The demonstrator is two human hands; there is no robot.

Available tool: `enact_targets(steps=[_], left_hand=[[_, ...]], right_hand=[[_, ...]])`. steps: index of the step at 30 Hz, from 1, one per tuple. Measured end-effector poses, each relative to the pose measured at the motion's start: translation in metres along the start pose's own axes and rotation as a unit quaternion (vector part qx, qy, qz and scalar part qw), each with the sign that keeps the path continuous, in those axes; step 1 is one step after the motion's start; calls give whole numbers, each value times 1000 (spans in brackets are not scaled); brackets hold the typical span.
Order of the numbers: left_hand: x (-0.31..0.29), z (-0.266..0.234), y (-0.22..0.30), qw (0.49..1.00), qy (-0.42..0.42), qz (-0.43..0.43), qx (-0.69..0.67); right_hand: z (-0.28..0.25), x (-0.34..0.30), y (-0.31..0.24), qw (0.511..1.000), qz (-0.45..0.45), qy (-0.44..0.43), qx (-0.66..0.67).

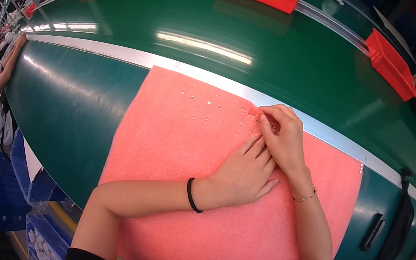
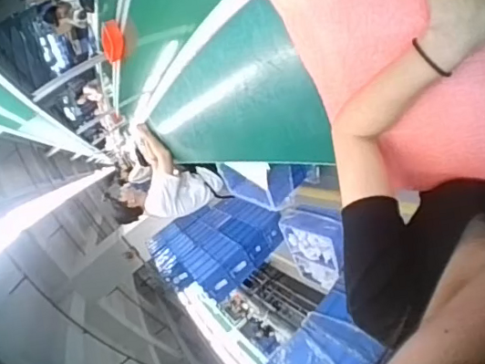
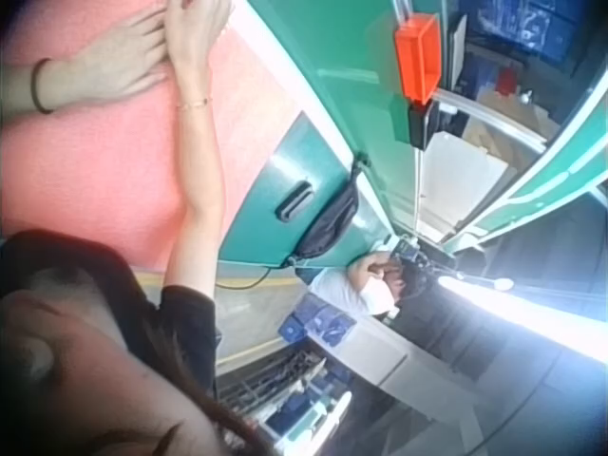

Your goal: Sorting and arranging small electronic components on a foam mat at a factory assembly line.

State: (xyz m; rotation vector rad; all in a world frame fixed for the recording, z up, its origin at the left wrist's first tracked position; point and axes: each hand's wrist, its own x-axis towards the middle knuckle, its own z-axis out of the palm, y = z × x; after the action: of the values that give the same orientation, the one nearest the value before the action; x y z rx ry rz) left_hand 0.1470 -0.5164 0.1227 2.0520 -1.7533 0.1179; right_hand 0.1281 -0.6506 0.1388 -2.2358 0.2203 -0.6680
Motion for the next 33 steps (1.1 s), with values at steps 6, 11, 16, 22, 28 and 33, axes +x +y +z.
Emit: enact_targets(steps=[6,11,16,22,28,33], left_hand=[[0,1,0,1000,2,-2,-3],[0,0,0,1000,2,0,-7],[0,1,0,1000,3,-1,-12],[0,1,0,1000,5,-1,3],[0,0,1,1000,1,-3,5],[0,-1,1,1000,-1,-3,-2]], right_hand=[[1,0,2,1000,-5,-6,-30],[2,0,5,998,-21,-1,-56],[2,1,6,997,-31,2,-70],[-4,2,2,1000,9,-15,-1],[-11,3,5,998,46,-43,-16],[-13,5,2,996,65,-53,-19]])
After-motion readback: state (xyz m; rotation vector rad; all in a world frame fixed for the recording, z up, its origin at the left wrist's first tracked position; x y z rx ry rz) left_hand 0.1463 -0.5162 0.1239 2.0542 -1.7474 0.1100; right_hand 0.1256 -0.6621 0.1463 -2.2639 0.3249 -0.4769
